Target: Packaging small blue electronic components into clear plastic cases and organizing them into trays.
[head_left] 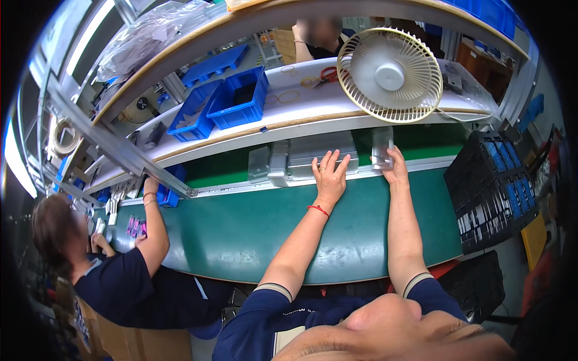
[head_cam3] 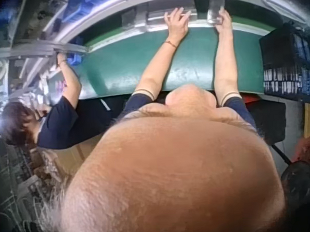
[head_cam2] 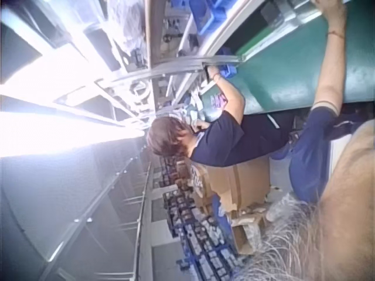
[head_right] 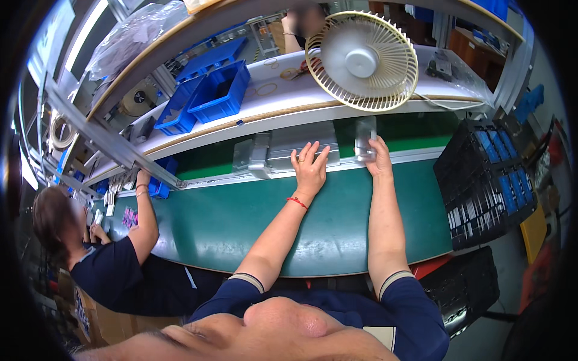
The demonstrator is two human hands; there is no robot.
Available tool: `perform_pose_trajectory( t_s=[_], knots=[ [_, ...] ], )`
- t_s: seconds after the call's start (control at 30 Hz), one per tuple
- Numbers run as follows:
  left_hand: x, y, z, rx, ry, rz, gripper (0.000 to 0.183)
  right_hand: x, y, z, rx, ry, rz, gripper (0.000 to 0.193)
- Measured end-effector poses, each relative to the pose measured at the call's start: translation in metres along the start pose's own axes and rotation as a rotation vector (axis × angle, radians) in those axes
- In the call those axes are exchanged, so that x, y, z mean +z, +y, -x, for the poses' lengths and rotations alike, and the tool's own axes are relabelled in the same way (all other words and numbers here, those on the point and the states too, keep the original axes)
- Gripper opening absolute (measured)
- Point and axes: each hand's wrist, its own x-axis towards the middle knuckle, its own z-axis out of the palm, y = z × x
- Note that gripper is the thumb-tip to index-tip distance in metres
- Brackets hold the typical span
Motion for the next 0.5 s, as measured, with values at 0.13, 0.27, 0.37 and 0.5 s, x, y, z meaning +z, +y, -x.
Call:
perform_pose_trajectory(
  t_s=[0.13, 0.27, 0.37, 0.5],
  knots=[
    [0.007, 0.006, -0.003, -0.011, -0.019, -0.081, 0.04, 0.004, -0.008, 0.017, 0.04, 0.007, -0.111, 0.029],
    [-0.021, 0.014, 0.004, -0.022, 0.019, -0.028, 0.04, -0.002, -0.009, 0.033, 0.255, -0.057, -0.131, 0.042],
    [-0.046, 0.026, 0.03, -0.044, 0.105, 0.097, 0.034, 0.011, -0.009, 0.053, 0.366, -0.093, -0.036, 0.051],
    [-0.054, 0.035, 0.065, -0.656, -0.257, 0.906, 0.019, 0.038, 0.014, 0.079, 0.065, -0.12, 0.62, 0.042]
  ],
)
